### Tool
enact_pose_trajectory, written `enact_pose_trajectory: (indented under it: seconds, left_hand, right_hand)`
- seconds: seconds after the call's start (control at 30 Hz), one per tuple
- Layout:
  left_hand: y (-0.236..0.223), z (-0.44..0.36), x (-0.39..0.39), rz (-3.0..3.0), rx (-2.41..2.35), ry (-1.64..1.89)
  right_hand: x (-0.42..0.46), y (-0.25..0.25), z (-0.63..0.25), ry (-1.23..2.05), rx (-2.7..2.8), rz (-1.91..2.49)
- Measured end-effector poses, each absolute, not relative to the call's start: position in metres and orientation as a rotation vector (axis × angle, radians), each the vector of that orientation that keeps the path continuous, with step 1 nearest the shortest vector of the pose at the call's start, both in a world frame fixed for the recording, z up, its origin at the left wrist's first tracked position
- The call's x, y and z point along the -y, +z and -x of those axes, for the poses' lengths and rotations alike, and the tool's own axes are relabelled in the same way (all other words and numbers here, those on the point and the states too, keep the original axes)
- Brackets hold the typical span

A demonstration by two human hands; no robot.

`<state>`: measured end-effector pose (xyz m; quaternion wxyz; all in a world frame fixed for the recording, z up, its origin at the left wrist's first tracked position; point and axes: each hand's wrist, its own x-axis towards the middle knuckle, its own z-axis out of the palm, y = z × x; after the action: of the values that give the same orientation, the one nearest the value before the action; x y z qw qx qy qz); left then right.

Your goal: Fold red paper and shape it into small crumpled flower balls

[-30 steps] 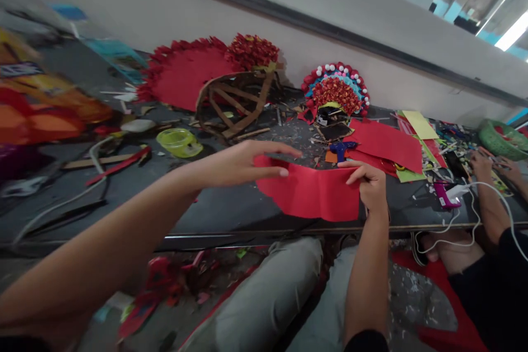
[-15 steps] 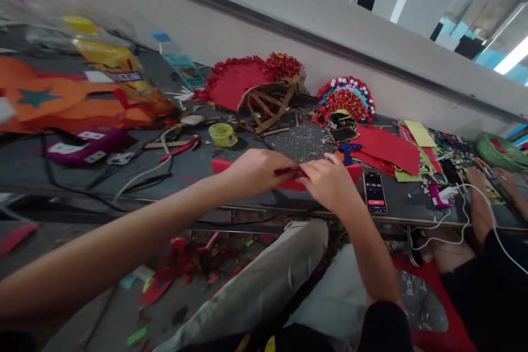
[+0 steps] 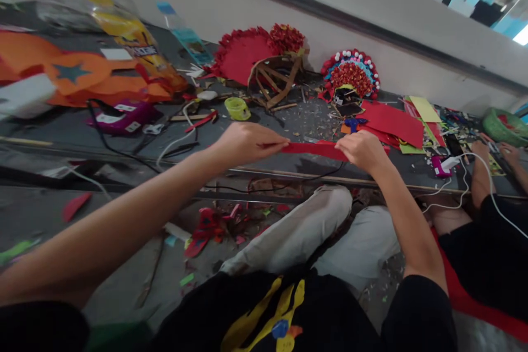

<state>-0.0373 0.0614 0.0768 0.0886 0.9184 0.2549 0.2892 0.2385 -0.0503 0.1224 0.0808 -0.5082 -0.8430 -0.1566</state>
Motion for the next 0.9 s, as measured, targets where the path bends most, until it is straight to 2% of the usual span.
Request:
enact_pose_trajectory:
  seconds: [0.13,0.23,0.33,0.47,0.6,0.77,0.9]
  left_hand:
    - [0.073,0.058,-0.081,-2.797,-0.979,0.873]
    - [0.078,0.06,-0.077,-2.779,-1.332,1.078]
    - [0.083,0.052,-0.063,-2.784,-1.316,1.305]
    - [0.077,0.041,-0.056,-2.969,-0.86,0.918]
    - [0.063,0.05,-0.07,-2.982,-0.964,0.673]
    - [0.057,0.084,-0.09,-2.857,-1.179,0.802]
    - [0.053,0.088,-0.091,-2.436,-1.273,1.092]
  right_hand:
    - [0.04,0.106,-0.229,-0.503,2.492,1.531]
    - [0.022,0.093,-0.204,-0.516,2.545,1.524]
    - [0.002,0.089,-0.175,-0.524,2.579,1.493]
    - [-0.016,0.089,-0.148,-0.514,2.613,1.392]
    - [-0.015,0.087,-0.155,-0.454,2.57,1.353]
    - [0.0,0.076,-0.205,-0.183,2.261,1.519]
    - [0.005,0.055,-0.209,0.354,1.793,1.601]
